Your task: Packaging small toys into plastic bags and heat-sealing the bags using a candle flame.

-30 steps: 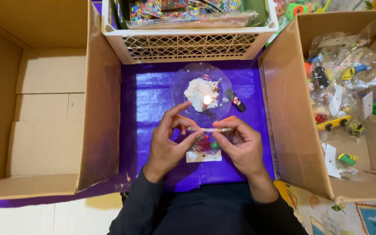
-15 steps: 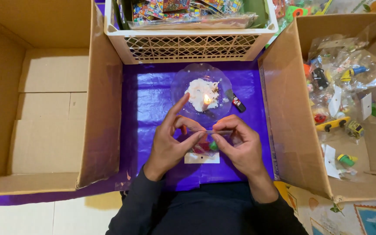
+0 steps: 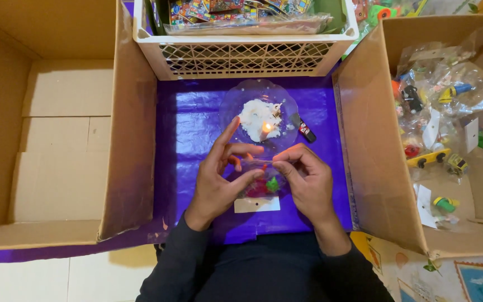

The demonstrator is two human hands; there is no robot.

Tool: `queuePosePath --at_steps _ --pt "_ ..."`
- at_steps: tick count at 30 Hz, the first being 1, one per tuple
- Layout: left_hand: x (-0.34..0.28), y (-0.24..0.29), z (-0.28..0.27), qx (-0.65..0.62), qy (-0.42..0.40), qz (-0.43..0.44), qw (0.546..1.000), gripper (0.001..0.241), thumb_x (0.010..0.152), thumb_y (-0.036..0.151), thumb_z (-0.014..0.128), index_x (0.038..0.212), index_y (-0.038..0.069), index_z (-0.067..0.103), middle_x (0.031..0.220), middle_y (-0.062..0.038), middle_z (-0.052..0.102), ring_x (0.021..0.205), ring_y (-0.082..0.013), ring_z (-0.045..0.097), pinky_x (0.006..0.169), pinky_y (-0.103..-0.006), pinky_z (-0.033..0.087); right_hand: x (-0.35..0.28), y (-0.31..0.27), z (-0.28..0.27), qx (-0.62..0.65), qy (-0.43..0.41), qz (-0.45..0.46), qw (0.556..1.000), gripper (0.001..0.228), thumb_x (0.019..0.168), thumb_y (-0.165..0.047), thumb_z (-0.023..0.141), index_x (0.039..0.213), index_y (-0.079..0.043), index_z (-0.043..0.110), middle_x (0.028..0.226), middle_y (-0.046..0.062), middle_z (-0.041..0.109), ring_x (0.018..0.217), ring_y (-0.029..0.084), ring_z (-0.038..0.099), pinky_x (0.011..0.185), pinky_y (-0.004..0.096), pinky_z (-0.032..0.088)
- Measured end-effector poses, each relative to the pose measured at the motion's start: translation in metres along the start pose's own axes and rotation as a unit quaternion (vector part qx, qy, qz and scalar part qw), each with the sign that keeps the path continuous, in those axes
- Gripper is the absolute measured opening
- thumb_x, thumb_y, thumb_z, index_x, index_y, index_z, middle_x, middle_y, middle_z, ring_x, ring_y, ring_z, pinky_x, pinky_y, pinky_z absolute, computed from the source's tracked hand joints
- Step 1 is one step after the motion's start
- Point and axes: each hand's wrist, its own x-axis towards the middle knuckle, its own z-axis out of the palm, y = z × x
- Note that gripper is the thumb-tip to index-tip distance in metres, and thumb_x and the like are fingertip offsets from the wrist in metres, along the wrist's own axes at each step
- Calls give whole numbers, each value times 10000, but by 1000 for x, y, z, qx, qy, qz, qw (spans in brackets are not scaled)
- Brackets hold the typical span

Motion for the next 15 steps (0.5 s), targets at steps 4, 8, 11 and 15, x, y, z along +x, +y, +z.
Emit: queuePosePath --at_steps 4,8,11,15 --pt "2 3 -1 -2 -15 -15 1000 929 810 51 852 1579 98 332 1154 -77 780 980 -176 700 787 -256 531 -2 -2 3 21 -17 8 1000 59 895 -94 790 922 -42 784 746 84 679 698 129 609 693 275 530" --pt "3 7 -2 2 -20 -37 999 722 792 26 845 1448 90 551 886 -58 815 871 -178 759 814 -271 568 -5 1 6 58 -10 37 998 181 866 -78 818 1033 -30 769 788 53 699 749 79 622 742 259 554" --pt "4 9 -2 7 -8 -43 999 688 786 41 854 1417 102 587 858 -49 817 864 -155 761 841 -257 571 -3 4 5 71 -29 21 997 143 880 -84 807 1000 -16 770 816 79 718 770 110 637 759 281 555" --pt "4 12 -3 41 9 -40 998 670 779 60 847 1402 123 608 841 -18 814 839 -117 693 825 -245 546 1 0 4 21 -46 -13 999 65 907 -102 780 917 -38 779 824 92 730 754 149 666 739 295 547"
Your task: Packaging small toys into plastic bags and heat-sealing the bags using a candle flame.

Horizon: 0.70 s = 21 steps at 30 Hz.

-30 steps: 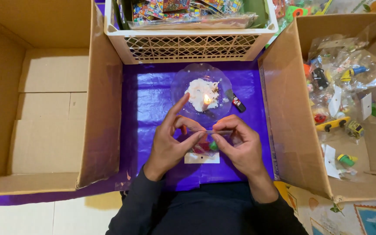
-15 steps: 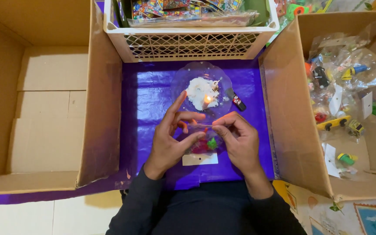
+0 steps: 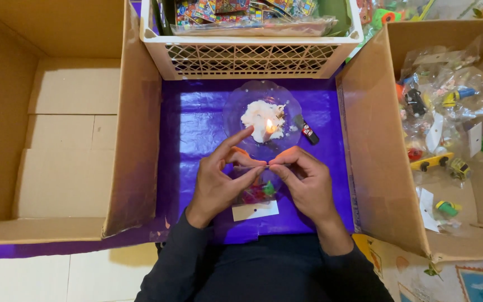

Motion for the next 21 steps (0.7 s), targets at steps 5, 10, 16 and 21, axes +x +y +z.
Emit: queuePosePath --at_steps 5,10,16,21 --pt "-4 4 -5 23 9 0 1000 708 790 58 836 1441 129 568 838 -10 816 843 -117 686 813 -227 536 3 -8 0 -30 -17 -19 999 71 912 -121 774 880 -58 783 798 79 729 717 155 662 717 298 544" --pt "-14 4 -13 22 26 9 999 735 804 40 822 1473 124 529 832 -14 816 813 -136 711 826 -241 546 4 0 5 -36 -41 -43 998 82 900 -128 787 847 -67 784 752 76 712 684 171 663 693 300 540" --pt "-26 4 -23 16 41 8 999 704 826 28 798 1475 100 534 792 -20 795 717 -138 673 696 -233 516 3 10 22 -14 -62 -85 994 158 927 -148 763 820 -37 727 719 93 632 657 207 603 671 329 509" --pt "-34 -8 -29 -1 48 -34 998 869 704 238 932 1477 166 541 1093 -11 789 966 -152 684 821 -260 519 6 11 28 25 -85 -86 992 138 931 -81 741 846 21 702 711 117 613 683 226 596 701 341 506"
